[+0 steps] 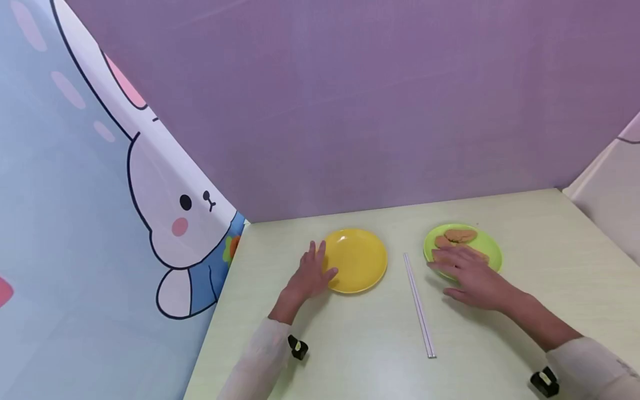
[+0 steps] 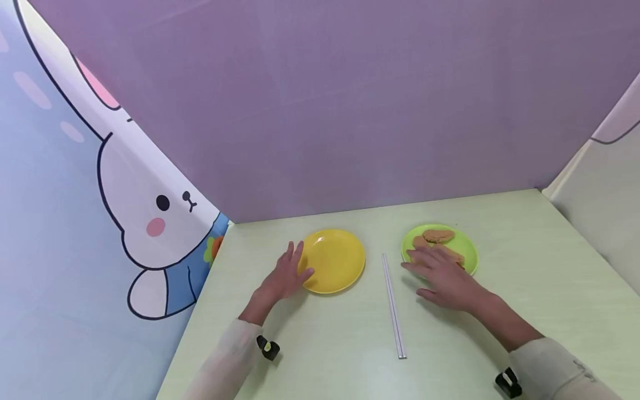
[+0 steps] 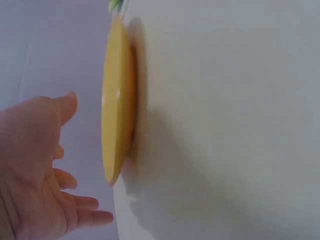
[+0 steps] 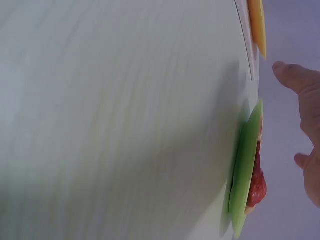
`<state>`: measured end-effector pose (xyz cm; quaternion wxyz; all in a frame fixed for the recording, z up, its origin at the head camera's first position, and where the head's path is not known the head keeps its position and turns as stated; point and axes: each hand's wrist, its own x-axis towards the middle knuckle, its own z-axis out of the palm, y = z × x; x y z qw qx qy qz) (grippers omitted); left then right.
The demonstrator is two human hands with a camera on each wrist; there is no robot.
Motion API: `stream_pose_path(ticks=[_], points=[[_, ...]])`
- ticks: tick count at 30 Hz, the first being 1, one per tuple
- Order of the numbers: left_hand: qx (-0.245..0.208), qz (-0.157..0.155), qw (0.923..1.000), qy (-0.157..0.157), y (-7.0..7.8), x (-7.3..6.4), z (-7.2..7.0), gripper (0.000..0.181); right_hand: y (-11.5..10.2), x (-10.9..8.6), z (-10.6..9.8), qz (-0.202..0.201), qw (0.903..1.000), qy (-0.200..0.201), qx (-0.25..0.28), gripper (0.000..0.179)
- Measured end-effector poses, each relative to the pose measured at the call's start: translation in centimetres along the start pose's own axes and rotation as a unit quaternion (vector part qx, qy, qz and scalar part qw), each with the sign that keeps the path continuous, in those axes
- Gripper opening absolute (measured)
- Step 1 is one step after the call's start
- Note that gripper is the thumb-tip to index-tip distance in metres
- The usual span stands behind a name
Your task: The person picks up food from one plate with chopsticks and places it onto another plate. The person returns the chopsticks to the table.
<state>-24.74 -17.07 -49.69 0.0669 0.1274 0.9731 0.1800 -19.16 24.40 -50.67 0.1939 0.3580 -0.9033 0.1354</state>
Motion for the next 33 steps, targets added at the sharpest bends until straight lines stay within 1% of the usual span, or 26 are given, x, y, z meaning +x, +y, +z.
stream_pose_path(ticks=[3, 6, 9, 12, 14, 16, 20, 22, 27, 33], points=[[-0.021, -0.025, 0.9994, 0.008, -0.5, 0.8, -0.8, 0.083, -0.4, 0.6, 0.2, -0.036, 0.9993, 0.004, -0.012, 0.062], [-0.043, -0.051, 0.9977, 0.008, -1.1, 1.4, -1.4, 0.082, -0.9, 0.9, 0.6, -0.069, 0.9976, -0.004, -0.006, 0.055], [-0.067, -0.068, 0.9954, 0.005, -1.7, 1.8, -1.7, 0.080, -1.5, 1.2, 0.9, -0.094, 0.9952, -0.023, 0.013, 0.050], [-0.086, -0.083, 0.9929, -0.001, -2.1, 2.1, -1.7, 0.077, -2.1, 1.4, 1.4, -0.111, 0.9918, -0.051, 0.035, 0.047], [-0.102, -0.094, 0.9904, -0.004, -2.3, 2.3, -1.7, 0.075, -2.4, 1.5, 1.7, -0.122, 0.9893, -0.065, 0.049, 0.045], [-0.125, -0.109, 0.9861, -0.013, -2.5, 2.4, -1.5, 0.074, -2.6, 1.6, 2.0, -0.133, 0.9864, -0.071, 0.065, 0.043], [-0.176, -0.136, 0.9746, -0.026, -2.8, 2.7, -1.2, 0.071, -3.0, 1.8, 2.7, -0.163, 0.9811, -0.062, 0.084, 0.041], [-0.196, -0.146, 0.9693, -0.027, -3.0, 2.9, -1.0, 0.070, -3.2, 1.8, 3.1, -0.174, 0.9785, -0.064, 0.090, 0.040], [-0.221, -0.155, 0.9627, -0.018, -3.7, 3.2, -0.4, 0.072, -3.8, 1.6, 3.6, -0.183, 0.9739, -0.090, 0.099, 0.033], [-0.241, -0.165, 0.9563, -0.013, -4.5, 3.7, 0.2, 0.071, -3.9, 1.6, 3.8, -0.199, 0.9712, -0.088, 0.097, 0.026]])
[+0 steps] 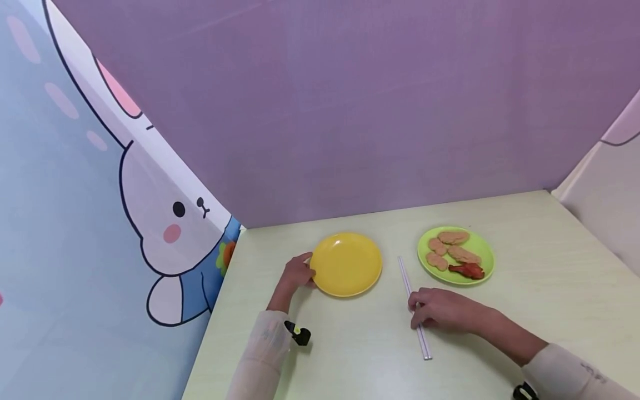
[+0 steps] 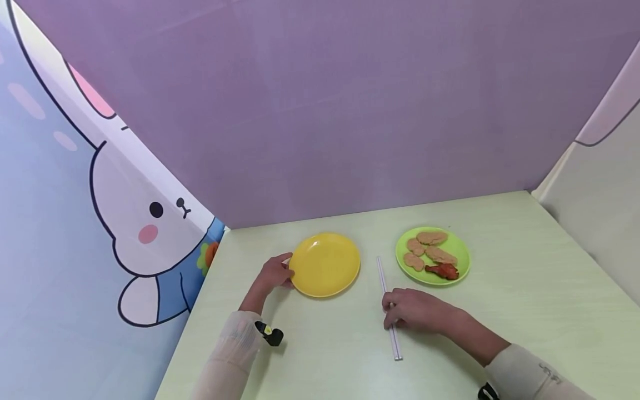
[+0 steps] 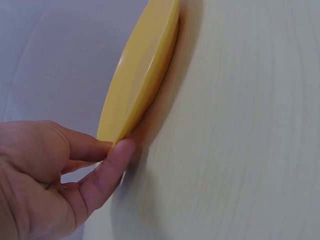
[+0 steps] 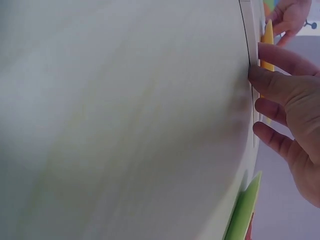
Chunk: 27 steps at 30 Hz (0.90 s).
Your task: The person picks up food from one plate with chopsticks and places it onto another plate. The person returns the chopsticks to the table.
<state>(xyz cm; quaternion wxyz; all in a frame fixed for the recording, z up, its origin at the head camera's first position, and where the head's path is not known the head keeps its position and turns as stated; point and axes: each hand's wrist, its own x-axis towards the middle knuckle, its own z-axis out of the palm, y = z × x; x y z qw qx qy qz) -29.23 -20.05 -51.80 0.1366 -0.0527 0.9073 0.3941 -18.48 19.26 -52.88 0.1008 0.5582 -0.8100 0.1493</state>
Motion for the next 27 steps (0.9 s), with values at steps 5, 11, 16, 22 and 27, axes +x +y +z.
stream_pose_path(ticks=[5, 11, 16, 22, 27], points=[[-0.020, -0.010, 0.9997, 0.004, 0.0, 0.1, 0.2, 0.071, 0.2, 0.2, 0.0, -0.004, 1.0000, -0.002, -0.001, 0.023], [-0.027, -0.014, 0.9995, 0.004, 0.3, -0.2, 0.1, 0.072, 0.2, 0.1, 0.3, -0.005, 0.9999, 0.015, -0.002, 0.018], [-0.035, -0.013, 0.9993, 0.000, 0.2, -0.2, 0.1, 0.072, 0.0, 0.5, -0.1, -0.010, 0.9999, 0.007, -0.002, 0.020], [-0.039, -0.013, 0.9992, -0.002, 0.1, -0.2, 0.0, 0.071, -0.6, 1.9, -1.0, -0.002, 0.9974, -0.069, -0.017, 0.017], [-0.041, -0.012, 0.9991, -0.002, 0.0, -0.1, 0.0, 0.069, -1.0, 3.0, -1.5, -0.016, 0.9872, -0.145, -0.064, 0.017]])
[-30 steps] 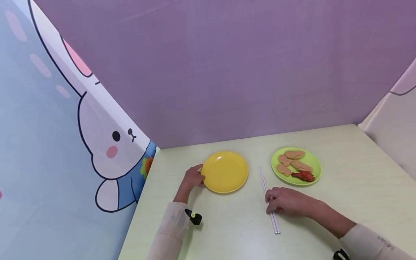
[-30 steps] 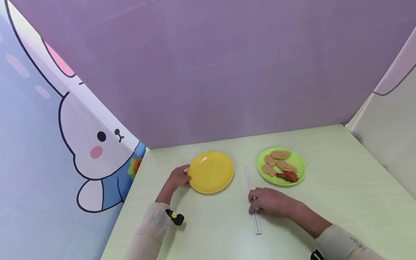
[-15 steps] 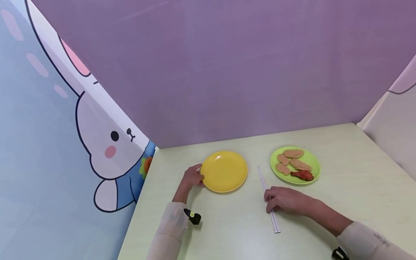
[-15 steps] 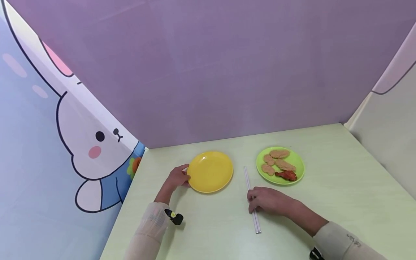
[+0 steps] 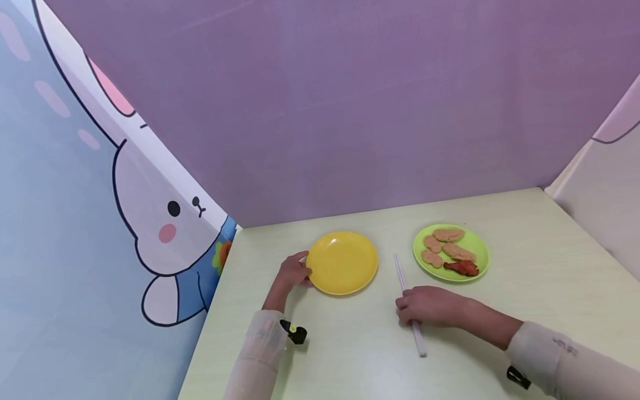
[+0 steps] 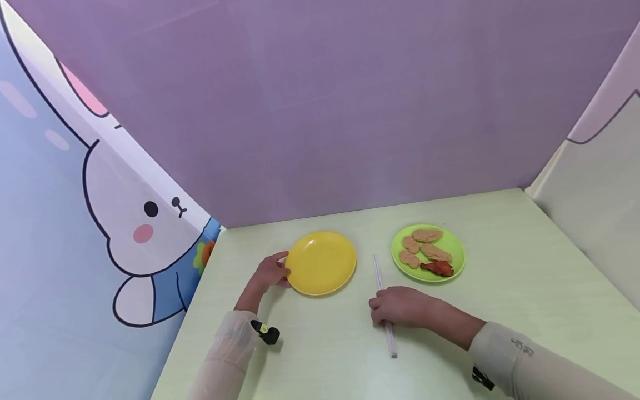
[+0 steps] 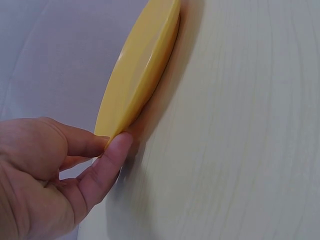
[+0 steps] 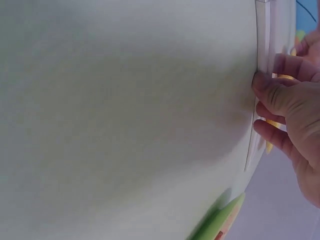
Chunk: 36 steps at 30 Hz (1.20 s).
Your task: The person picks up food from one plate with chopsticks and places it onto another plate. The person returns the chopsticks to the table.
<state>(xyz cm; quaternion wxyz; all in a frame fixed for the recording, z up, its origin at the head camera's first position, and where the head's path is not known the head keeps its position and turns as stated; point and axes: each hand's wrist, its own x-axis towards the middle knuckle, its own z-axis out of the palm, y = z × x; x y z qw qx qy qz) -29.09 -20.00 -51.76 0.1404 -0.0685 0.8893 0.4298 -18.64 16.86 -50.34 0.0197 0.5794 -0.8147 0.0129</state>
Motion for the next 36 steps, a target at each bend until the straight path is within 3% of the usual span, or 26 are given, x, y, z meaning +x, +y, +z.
stream_pose_path(ticks=[4, 9, 19, 25, 28, 30, 32, 34, 36], points=[[0.000, -0.002, 1.0000, -0.001, -0.1, 0.0, 0.0, 0.068, 0.1, 0.4, -0.1, -0.018, 0.9990, -0.024, -0.032, 0.018], [-0.007, 0.000, 1.0000, -0.003, 0.0, 0.0, 0.3, 0.067, 0.3, 0.1, -0.1, -0.037, 0.9974, -0.017, -0.060, 0.016], [-0.022, 0.008, 0.9997, -0.001, -0.1, 0.1, 0.6, 0.067, 1.1, -0.8, -0.1, -0.078, 0.9844, 0.086, -0.132, 0.015], [-0.024, 0.004, 0.9997, -0.003, -0.3, 0.2, 0.5, 0.067, 1.5, -0.8, -1.8, -0.062, 0.9747, 0.154, -0.149, 0.013], [-0.019, 0.001, 0.9998, -0.003, -0.3, 0.2, 0.4, 0.067, 1.6, -0.8, -3.2, -0.040, 0.9734, 0.178, -0.139, 0.035], [-0.015, 0.001, 0.9999, -0.003, -0.2, 0.2, 0.4, 0.066, 1.6, -0.8, -4.3, -0.019, 0.9766, 0.179, -0.118, 0.028], [-0.012, 0.001, 0.9999, -0.003, -0.2, 0.0, 0.4, 0.066, 1.7, -0.8, -5.3, 0.002, 0.9800, 0.174, -0.097, 0.005], [-0.013, 0.001, 0.9999, -0.001, -0.2, 0.0, 0.4, 0.066, 1.8, -0.8, -6.1, 0.016, 0.9818, 0.170, -0.082, 0.018], [-0.014, 0.001, 0.9999, 0.001, -0.2, 0.0, 0.4, 0.066, 1.9, -0.7, -6.8, 0.021, 0.9787, 0.192, -0.071, 0.020]])
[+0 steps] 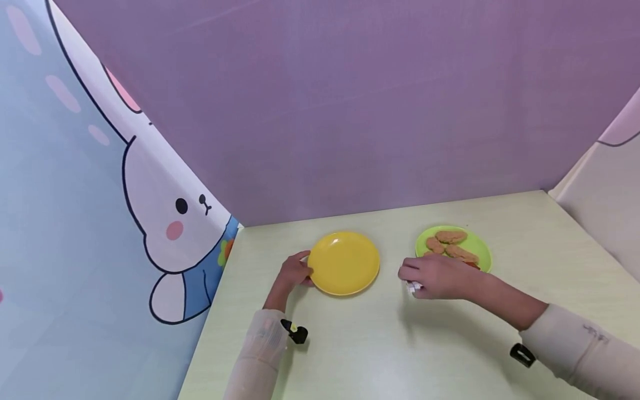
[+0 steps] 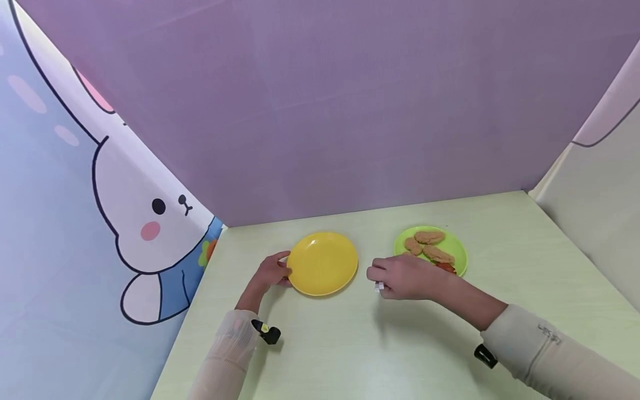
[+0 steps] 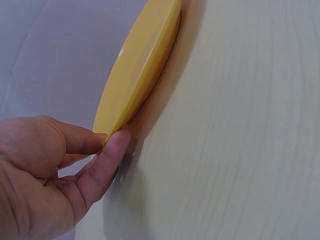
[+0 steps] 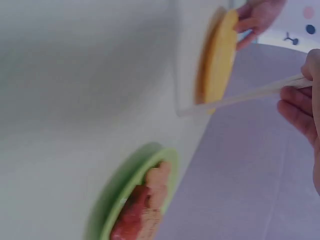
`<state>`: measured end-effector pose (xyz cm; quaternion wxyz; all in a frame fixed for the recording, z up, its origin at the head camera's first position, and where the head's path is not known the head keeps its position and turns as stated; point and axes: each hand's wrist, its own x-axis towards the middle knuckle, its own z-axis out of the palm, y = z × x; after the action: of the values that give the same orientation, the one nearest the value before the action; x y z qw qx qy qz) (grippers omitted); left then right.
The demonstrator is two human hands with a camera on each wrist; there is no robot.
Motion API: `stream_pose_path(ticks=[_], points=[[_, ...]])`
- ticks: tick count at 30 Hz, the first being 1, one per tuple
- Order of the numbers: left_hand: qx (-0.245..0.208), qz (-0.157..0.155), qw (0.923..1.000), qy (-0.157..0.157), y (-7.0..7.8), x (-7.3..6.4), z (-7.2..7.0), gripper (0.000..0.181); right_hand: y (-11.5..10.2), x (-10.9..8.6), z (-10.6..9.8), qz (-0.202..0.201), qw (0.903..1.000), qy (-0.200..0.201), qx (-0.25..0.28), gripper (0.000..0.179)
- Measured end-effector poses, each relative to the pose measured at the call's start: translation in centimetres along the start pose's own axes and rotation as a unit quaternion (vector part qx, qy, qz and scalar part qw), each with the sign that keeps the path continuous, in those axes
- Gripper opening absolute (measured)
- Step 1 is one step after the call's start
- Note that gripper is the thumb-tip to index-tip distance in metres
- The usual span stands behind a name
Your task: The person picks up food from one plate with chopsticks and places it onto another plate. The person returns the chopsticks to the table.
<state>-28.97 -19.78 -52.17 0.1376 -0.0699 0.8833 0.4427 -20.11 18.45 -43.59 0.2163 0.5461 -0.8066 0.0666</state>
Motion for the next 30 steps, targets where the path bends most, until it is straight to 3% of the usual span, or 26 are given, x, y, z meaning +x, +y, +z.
stream_pose_path(ticks=[5, 8, 12, 17, 21, 30], points=[[0.003, 0.000, 1.0000, 0.002, 0.0, 0.0, 0.1, 0.066, 0.6, 0.9, -1.0, 0.019, 0.9977, 0.061, 0.025, 0.017], [0.005, -0.001, 1.0000, 0.000, 0.1, -0.1, 0.1, 0.066, 0.8, 1.3, -1.9, 0.069, 0.9940, 0.043, 0.074, 0.021], [0.003, -0.004, 1.0000, -0.001, 0.1, -0.2, 0.1, 0.065, 0.9, 1.7, -2.9, 0.143, 0.9779, 0.015, 0.151, 0.023], [0.004, -0.007, 1.0000, 0.000, 0.2, -0.2, -0.1, 0.064, 1.0, 1.9, -3.5, 0.187, 0.9618, -0.019, 0.199, 0.023], [0.009, -0.011, 0.9999, 0.003, 0.3, -0.2, -0.1, 0.064, 0.9, 1.9, -3.3, 0.202, 0.9565, -0.039, 0.207, 0.020], [0.016, -0.008, 0.9998, 0.003, 0.4, -0.3, -0.2, 0.065, 1.0, 2.1, -2.7, 0.192, 0.9553, -0.055, 0.218, 0.015]])
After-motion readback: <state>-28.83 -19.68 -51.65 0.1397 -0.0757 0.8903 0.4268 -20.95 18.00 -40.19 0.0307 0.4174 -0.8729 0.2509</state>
